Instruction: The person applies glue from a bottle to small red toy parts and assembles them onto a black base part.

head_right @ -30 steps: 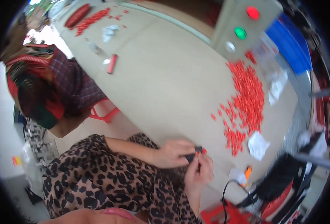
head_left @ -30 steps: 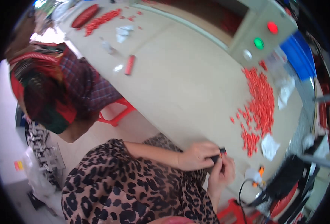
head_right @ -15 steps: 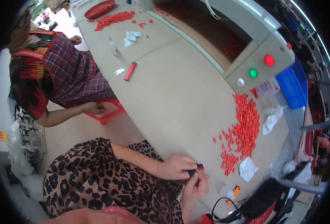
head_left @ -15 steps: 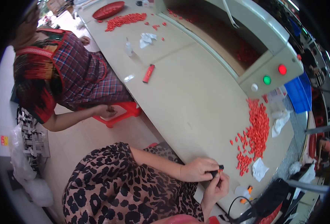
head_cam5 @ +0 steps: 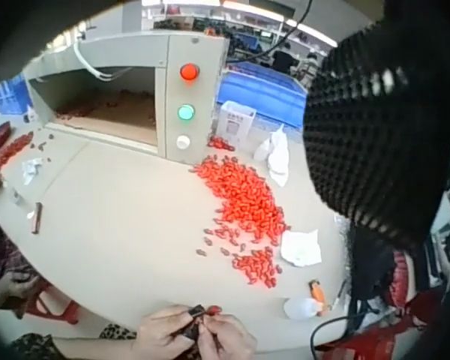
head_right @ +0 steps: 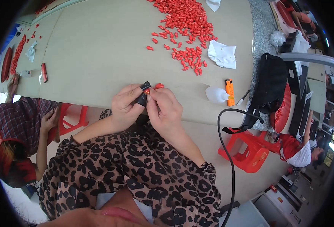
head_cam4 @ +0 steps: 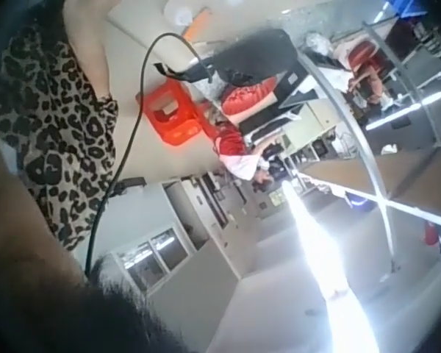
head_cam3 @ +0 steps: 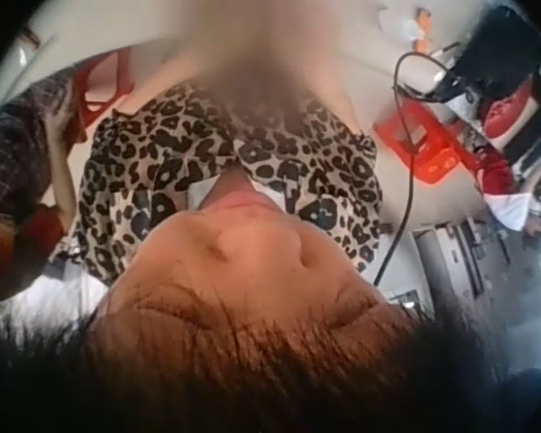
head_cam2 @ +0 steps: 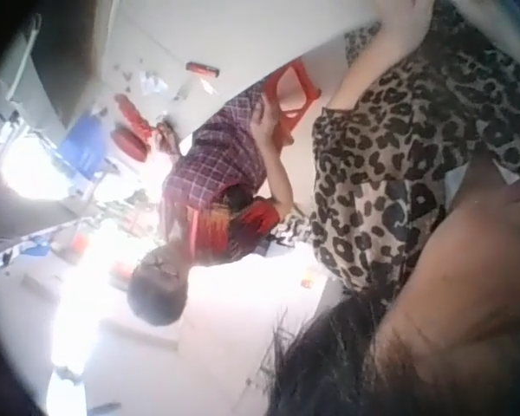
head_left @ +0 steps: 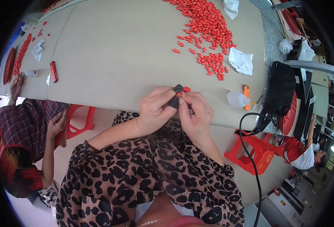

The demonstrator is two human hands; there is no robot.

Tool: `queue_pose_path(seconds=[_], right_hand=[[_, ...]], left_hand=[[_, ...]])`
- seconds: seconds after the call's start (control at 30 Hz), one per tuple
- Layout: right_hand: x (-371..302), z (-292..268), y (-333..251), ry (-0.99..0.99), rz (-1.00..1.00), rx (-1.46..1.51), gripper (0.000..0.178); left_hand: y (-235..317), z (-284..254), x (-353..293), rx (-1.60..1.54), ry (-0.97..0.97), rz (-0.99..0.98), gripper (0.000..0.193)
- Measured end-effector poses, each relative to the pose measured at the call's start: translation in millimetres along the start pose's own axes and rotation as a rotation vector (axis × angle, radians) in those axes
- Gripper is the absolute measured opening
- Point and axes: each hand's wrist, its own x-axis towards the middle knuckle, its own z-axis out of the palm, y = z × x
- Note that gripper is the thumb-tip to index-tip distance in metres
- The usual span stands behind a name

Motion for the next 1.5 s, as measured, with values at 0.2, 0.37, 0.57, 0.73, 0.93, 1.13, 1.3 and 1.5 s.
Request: queue_pose_path(seconds=[0.2, 0.37, 0.57, 0.73, 0.93, 1.13, 1.3, 1.5], right_hand=[[-22.2, -72.7, 24.6, 0.060, 0.027, -0.136, 0.012], [-22.8, -75.4, 20.9, 0.061, 0.056, -0.140, 0.012], [-25.2, -76.6, 22.6, 0.069, 0.033, -0.140, 0.012], [-24.1, -79.2, 21.6, 0.060, 0.021, -0.142, 0.013], [-14.8, -85.9, 19.8, 0.077, -0.049, -0.202, 0.014], [-20.3, -72.9, 13.4, 0.141, 0.227, 0.117, 0.014], [-30.8, -58.4, 14.7, 0.156, 0.316, 0.312, 0.014], [-36.9, -50.1, 15.8, 0.142, 0.299, 0.307, 0.014]], left_hand=[[0.9, 82.0, -5.2, -0.089, -0.087, -0.034, 0.027], [3.7, 83.3, -3.9, -0.083, -0.093, -0.040, 0.026], [4.6, 83.8, -7.3, -0.083, -0.098, -0.044, 0.027], [3.8, 87.3, -7.2, -0.087, -0.073, -0.023, 0.027], [5.5, 91.7, -0.2, -0.146, -0.097, -0.066, 0.028], [1.8, 77.2, 0.9, -0.377, -0.180, -0.202, 0.029], [-7.3, 65.3, -4.1, -0.450, -0.179, -0.174, 0.030], [-13.9, 56.3, -12.7, -0.577, -0.234, -0.271, 0.030]])
